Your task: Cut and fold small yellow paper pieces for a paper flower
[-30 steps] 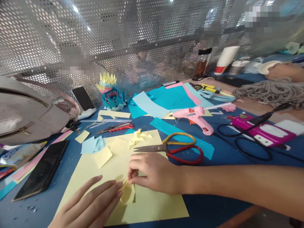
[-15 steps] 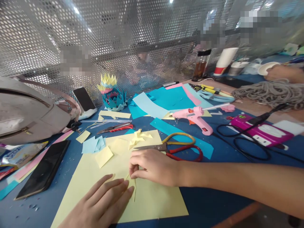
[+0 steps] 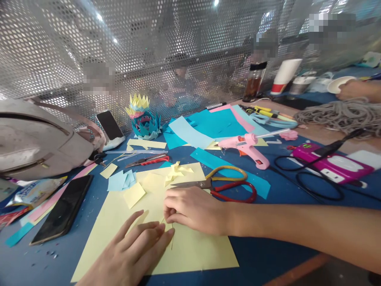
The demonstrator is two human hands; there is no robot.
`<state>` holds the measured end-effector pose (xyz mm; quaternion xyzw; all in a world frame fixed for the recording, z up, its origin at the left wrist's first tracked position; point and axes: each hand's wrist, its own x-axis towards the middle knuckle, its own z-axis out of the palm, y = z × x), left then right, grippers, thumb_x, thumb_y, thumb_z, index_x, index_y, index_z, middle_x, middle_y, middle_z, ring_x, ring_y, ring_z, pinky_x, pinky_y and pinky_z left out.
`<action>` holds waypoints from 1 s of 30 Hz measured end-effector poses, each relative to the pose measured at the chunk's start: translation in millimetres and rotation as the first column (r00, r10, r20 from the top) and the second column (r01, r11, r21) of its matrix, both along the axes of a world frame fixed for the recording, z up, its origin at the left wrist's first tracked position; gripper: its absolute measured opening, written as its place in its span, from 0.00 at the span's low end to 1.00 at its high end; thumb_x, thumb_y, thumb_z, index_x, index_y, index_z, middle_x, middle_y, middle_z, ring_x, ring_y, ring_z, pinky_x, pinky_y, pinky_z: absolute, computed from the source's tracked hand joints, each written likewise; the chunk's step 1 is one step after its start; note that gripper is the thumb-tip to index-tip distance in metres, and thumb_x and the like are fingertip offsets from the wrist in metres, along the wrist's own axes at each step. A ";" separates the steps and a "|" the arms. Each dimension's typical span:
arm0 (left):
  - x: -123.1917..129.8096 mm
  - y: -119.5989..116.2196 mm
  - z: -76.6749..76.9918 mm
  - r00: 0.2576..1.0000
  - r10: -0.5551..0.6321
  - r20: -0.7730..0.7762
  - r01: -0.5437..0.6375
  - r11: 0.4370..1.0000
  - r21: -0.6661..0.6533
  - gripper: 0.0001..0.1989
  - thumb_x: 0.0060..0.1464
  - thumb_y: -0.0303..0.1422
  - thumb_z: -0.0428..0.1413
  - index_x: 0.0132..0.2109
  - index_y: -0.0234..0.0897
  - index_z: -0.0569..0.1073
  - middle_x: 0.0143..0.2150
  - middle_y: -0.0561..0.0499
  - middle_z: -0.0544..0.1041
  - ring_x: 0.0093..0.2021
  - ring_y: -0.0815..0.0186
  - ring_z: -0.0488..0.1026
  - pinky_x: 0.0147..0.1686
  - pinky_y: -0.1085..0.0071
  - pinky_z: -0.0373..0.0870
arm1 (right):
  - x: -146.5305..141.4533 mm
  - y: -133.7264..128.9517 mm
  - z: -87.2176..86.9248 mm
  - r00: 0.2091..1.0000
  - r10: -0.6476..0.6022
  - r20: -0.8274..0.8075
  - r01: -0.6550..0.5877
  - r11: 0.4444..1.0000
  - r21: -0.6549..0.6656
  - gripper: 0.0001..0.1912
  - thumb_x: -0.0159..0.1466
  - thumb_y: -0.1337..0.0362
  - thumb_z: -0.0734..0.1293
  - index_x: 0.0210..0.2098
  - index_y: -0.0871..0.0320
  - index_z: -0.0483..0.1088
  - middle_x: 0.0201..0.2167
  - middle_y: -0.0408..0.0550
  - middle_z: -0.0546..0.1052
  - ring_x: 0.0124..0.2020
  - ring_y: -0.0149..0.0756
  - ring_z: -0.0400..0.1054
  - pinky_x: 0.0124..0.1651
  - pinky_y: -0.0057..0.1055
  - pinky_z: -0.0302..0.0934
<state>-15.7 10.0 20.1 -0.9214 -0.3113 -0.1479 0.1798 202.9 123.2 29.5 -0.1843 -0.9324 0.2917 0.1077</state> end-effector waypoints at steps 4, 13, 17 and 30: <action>0.6 -0.3 -0.9 1.000 0.012 0.015 -0.012 1.000 -0.013 0.21 0.75 0.32 0.39 0.62 0.34 0.72 0.46 0.52 0.78 0.52 0.68 0.75 0.75 0.56 0.29 | 3.5 1.1 -1.9 0.999 0.015 -0.045 -0.013 0.999 0.041 0.04 0.71 0.64 0.67 0.38 0.57 0.73 0.37 0.43 0.74 0.36 0.34 0.70 0.36 0.28 0.57; 0.2 1.9 -2.7 0.999 0.018 0.030 -0.017 1.000 -0.010 0.21 0.75 0.32 0.39 0.61 0.35 0.72 0.45 0.52 0.78 0.51 0.69 0.75 0.75 0.56 0.30 | 16.1 24.5 5.5 0.895 0.437 -0.086 -0.376 0.846 0.378 0.18 0.76 0.54 0.58 0.46 0.54 0.78 0.32 0.46 0.74 0.32 0.33 0.65 0.33 0.32 0.52; -0.1 1.7 -3.4 0.999 0.025 0.048 -0.024 0.999 -0.027 0.21 0.75 0.31 0.39 0.61 0.35 0.73 0.46 0.52 0.78 0.51 0.69 0.75 0.75 0.55 0.28 | 14.7 28.6 5.7 0.894 0.433 -0.116 -0.365 0.854 0.371 0.21 0.77 0.55 0.56 0.43 0.56 0.79 0.29 0.46 0.73 0.30 0.34 0.63 0.33 0.32 0.52; -0.7 -1.4 -4.1 0.999 0.025 0.026 -0.024 0.999 -0.031 0.20 0.75 0.29 0.39 0.63 0.34 0.71 0.48 0.51 0.77 0.52 0.68 0.74 0.75 0.55 0.28 | 11.0 15.7 4.2 0.945 0.298 -0.137 -0.228 0.898 0.377 0.21 0.76 0.60 0.56 0.35 0.58 0.76 0.28 0.47 0.72 0.31 0.36 0.62 0.34 0.34 0.53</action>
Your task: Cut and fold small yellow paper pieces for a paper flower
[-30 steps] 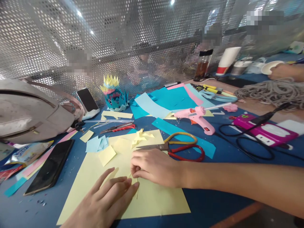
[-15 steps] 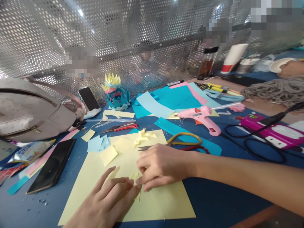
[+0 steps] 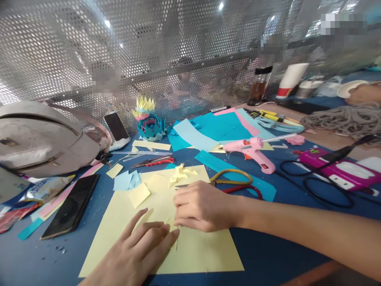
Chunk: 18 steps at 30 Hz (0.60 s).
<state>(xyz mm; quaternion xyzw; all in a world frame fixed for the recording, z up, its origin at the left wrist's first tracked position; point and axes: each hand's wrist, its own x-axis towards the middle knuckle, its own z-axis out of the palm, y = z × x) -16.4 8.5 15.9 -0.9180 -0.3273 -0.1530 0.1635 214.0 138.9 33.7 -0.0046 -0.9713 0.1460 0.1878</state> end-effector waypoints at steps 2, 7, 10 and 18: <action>0.1 -0.4 -0.3 1.000 -0.002 -0.003 0.002 1.000 0.013 0.20 0.75 0.29 0.39 0.63 0.34 0.71 0.47 0.51 0.77 0.52 0.68 0.74 0.75 0.55 0.29 | -2.7 -3.5 -0.3 0.995 -0.091 0.033 0.094 0.988 -0.121 0.19 0.76 0.59 0.58 0.36 0.58 0.75 0.30 0.47 0.73 0.32 0.35 0.64 0.35 0.31 0.55; 0.8 -1.4 -1.6 1.000 0.005 0.017 -0.006 0.999 0.032 0.21 0.75 0.29 0.39 0.63 0.35 0.71 0.46 0.53 0.77 0.51 0.69 0.75 0.74 0.54 0.27 | -10.0 -13.5 7.2 0.957 -0.201 0.208 0.253 0.929 -0.270 0.12 0.74 0.64 0.61 0.36 0.58 0.71 0.35 0.45 0.73 0.37 0.34 0.67 0.37 0.29 0.57; 0.9 -1.8 -1.8 1.000 0.002 0.012 -0.002 1.000 0.026 0.21 0.75 0.29 0.39 0.63 0.35 0.71 0.46 0.52 0.77 0.51 0.68 0.75 0.74 0.54 0.26 | -12.2 -18.7 12.7 0.925 -0.251 0.284 0.326 0.910 -0.257 0.09 0.73 0.66 0.62 0.36 0.58 0.69 0.37 0.45 0.72 0.38 0.35 0.66 0.38 0.30 0.57; 1.2 -0.6 -0.1 1.000 -0.003 0.017 0.003 1.000 0.014 0.21 0.75 0.30 0.39 0.63 0.36 0.71 0.45 0.53 0.78 0.51 0.68 0.75 0.73 0.53 0.22 | -10.0 -15.7 11.3 0.920 -0.197 0.340 0.287 0.927 -0.241 0.05 0.72 0.67 0.65 0.37 0.58 0.67 0.38 0.44 0.71 0.41 0.36 0.66 0.39 0.30 0.56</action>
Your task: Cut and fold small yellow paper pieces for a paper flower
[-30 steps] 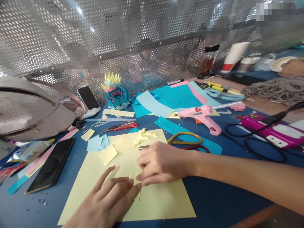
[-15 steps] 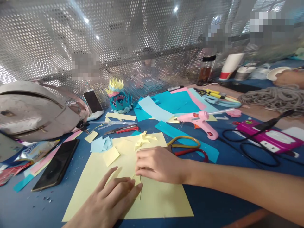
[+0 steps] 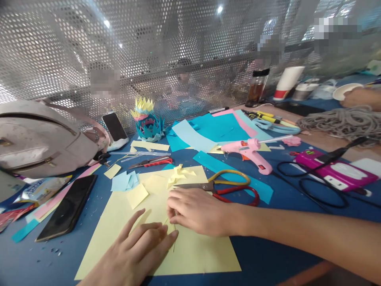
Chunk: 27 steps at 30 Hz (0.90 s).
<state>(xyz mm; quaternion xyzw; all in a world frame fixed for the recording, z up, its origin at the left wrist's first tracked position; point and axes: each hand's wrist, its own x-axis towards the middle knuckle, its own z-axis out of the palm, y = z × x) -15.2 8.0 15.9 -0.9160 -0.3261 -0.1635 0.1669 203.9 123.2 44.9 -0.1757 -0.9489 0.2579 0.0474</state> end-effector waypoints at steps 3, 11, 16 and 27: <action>0.4 1.0 0.4 1.000 0.001 0.002 -0.001 1.000 -0.008 0.21 0.75 0.29 0.38 0.63 0.36 0.71 0.45 0.54 0.77 0.51 0.68 0.75 0.72 0.53 0.20 | 0.4 1.6 -1.0 1.000 0.026 -0.006 -0.026 1.000 0.003 0.04 0.72 0.67 0.65 0.38 0.58 0.67 0.39 0.44 0.71 0.42 0.37 0.66 0.41 0.30 0.56; -1.0 1.2 -1.4 1.000 0.000 0.001 0.000 1.000 -0.011 0.22 0.75 0.31 0.38 0.63 0.36 0.72 0.44 0.53 0.78 0.51 0.67 0.74 0.73 0.53 0.20 | 2.0 4.7 -2.0 0.996 0.090 -0.008 -0.090 0.995 0.036 0.06 0.74 0.67 0.62 0.38 0.57 0.65 0.38 0.44 0.70 0.41 0.36 0.65 0.40 0.30 0.56; -1.0 1.3 -0.7 1.000 -0.008 -0.011 0.008 1.000 -0.014 0.22 0.75 0.29 0.37 0.63 0.35 0.71 0.46 0.53 0.77 0.51 0.67 0.74 0.73 0.53 0.20 | 1.3 -0.7 -6.3 0.996 0.089 -0.002 -0.087 0.983 0.161 0.05 0.73 0.67 0.62 0.38 0.58 0.65 0.38 0.45 0.69 0.39 0.36 0.63 0.38 0.32 0.54; 1.7 0.1 0.5 1.000 0.014 -0.014 -0.014 1.000 -0.001 0.22 0.75 0.29 0.37 0.63 0.36 0.71 0.45 0.53 0.78 0.50 0.67 0.74 0.73 0.53 0.23 | -0.2 -5.0 -7.1 0.995 0.098 0.009 -0.097 0.962 0.254 0.03 0.70 0.70 0.64 0.38 0.60 0.66 0.38 0.47 0.70 0.37 0.37 0.63 0.36 0.32 0.52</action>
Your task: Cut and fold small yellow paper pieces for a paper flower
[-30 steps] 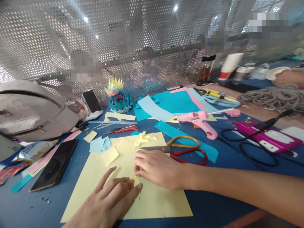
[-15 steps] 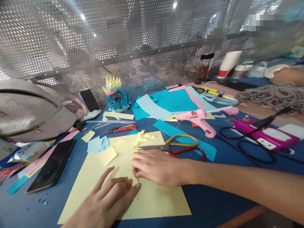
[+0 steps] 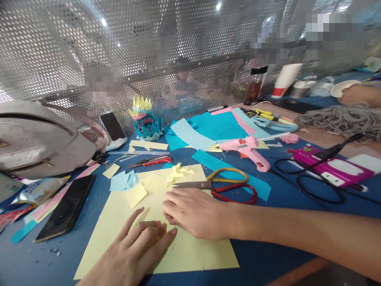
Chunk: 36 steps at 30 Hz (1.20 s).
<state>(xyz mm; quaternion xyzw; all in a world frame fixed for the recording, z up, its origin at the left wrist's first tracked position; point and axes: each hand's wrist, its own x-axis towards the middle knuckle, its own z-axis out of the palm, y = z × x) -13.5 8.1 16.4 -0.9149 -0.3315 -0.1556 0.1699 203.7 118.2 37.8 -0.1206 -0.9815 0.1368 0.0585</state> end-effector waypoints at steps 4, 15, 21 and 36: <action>0.0 0.6 -0.1 1.000 -0.003 -0.001 0.003 1.000 -0.004 0.23 0.75 0.29 0.36 0.63 0.37 0.71 0.45 0.54 0.79 0.49 0.66 0.75 0.73 0.53 0.21 | -0.2 -0.4 1.6 0.999 -0.035 -0.023 0.034 0.998 -0.060 0.03 0.70 0.71 0.64 0.39 0.60 0.65 0.39 0.47 0.71 0.38 0.37 0.65 0.37 0.32 0.53; -1.1 1.4 -0.9 1.000 -0.004 0.000 0.004 1.000 0.003 0.21 0.75 0.29 0.38 0.63 0.37 0.72 0.45 0.54 0.79 0.50 0.67 0.75 0.72 0.52 0.20 | 1.8 4.1 -7.3 0.992 -0.093 -0.080 0.089 0.995 -0.053 0.05 0.70 0.74 0.62 0.39 0.58 0.64 0.38 0.45 0.71 0.35 0.35 0.65 0.36 0.30 0.52; 3.0 -5.6 -11.2 0.996 0.084 0.025 -0.083 0.996 -0.009 0.20 0.73 0.27 0.41 0.65 0.40 0.70 0.45 0.53 0.78 0.52 0.67 0.76 0.73 0.51 0.28 | 2.7 3.3 -1.3 0.978 -0.169 -0.124 0.147 0.974 -0.173 0.07 0.72 0.68 0.63 0.35 0.58 0.65 0.35 0.43 0.72 0.34 0.33 0.65 0.36 0.29 0.53; -10.6 -1.6 7.9 0.990 -0.115 0.075 0.121 0.990 -0.072 0.17 0.74 0.27 0.44 0.54 0.29 0.77 0.52 0.48 0.81 0.57 0.68 0.77 0.70 0.62 0.53 | 0.5 -2.2 -2.9 0.944 -0.320 -0.082 0.288 0.918 -0.272 0.09 0.59 0.67 0.73 0.36 0.57 0.68 0.31 0.39 0.73 0.35 0.33 0.67 0.34 0.28 0.50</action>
